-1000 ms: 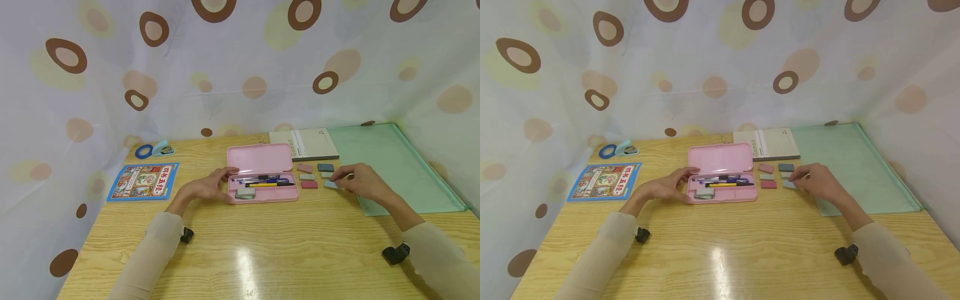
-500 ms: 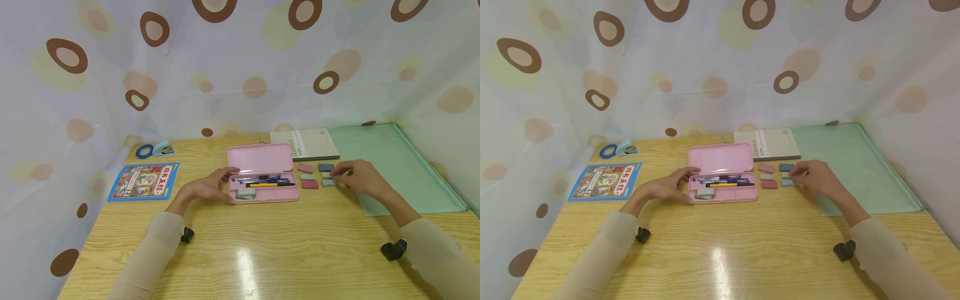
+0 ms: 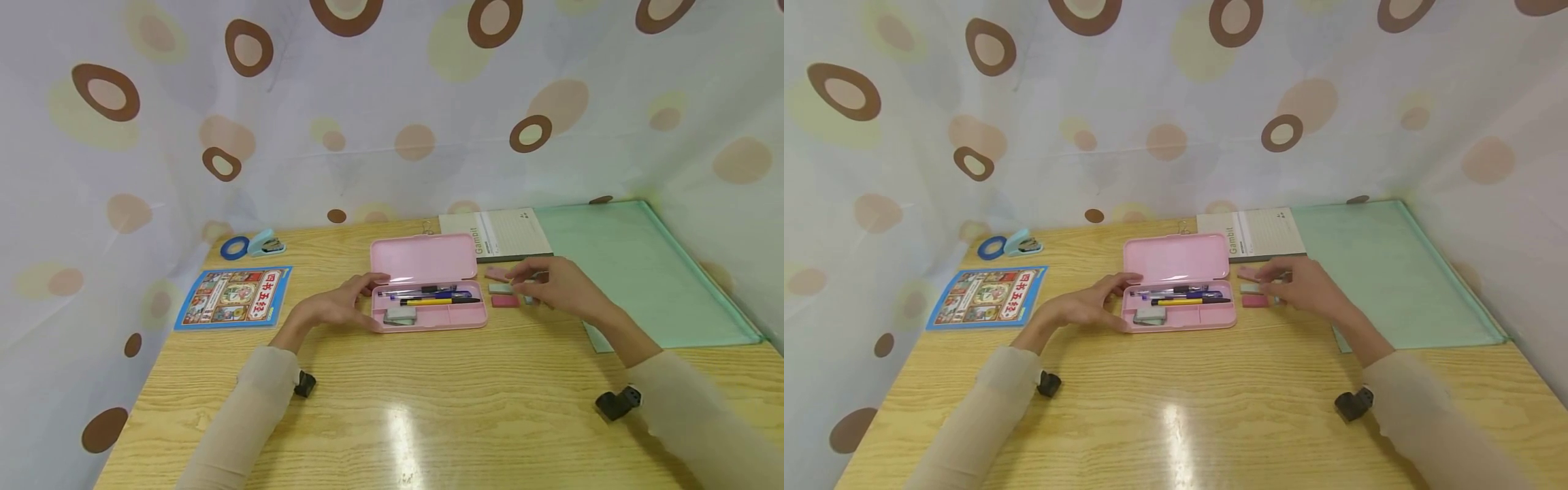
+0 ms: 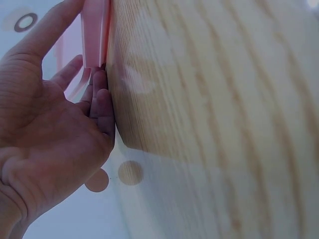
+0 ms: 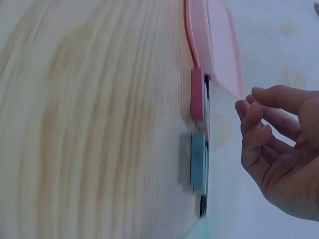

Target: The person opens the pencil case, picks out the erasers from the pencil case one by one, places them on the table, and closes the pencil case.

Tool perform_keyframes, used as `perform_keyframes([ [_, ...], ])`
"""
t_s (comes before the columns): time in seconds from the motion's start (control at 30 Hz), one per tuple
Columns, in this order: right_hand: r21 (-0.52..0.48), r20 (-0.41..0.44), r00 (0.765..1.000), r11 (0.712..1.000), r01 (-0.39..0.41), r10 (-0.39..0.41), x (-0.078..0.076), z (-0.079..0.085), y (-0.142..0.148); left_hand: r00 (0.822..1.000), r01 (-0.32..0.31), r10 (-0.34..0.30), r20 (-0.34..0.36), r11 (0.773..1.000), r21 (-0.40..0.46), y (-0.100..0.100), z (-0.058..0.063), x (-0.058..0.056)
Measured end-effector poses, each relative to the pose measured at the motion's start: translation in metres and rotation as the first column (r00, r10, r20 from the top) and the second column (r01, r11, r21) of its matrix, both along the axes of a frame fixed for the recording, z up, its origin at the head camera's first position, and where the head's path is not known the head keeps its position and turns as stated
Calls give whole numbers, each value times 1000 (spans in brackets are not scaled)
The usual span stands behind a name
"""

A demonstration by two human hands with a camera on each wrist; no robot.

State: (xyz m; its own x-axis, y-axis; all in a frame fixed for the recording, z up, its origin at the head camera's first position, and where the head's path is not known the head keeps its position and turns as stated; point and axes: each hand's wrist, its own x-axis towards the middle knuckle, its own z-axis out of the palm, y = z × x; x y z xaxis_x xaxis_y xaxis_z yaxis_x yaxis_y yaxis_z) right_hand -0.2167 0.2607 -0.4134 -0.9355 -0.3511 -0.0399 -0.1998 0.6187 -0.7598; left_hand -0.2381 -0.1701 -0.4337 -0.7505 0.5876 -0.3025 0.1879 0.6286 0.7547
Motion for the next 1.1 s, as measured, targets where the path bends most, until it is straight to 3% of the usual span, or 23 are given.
perform_keyframes([
  [0.4,-60,2,986,984,-169,169,-4,-10,-83,1000,-5,5,7,1000,17,-1,-1,1],
  [0.6,-26,-36,970,970,-241,240,-1,-15,-119,1000,-5,5,1,1000,14,-1,0,1],
  [0.97,19,-73,946,948,-316,317,-5,-20,-160,1000,-4,4,-2,1000,13,-2,-2,0],
  [1.1,66,-80,949,952,-299,304,-5,-21,-169,1000,-3,3,3,1000,16,-2,-2,0],
])
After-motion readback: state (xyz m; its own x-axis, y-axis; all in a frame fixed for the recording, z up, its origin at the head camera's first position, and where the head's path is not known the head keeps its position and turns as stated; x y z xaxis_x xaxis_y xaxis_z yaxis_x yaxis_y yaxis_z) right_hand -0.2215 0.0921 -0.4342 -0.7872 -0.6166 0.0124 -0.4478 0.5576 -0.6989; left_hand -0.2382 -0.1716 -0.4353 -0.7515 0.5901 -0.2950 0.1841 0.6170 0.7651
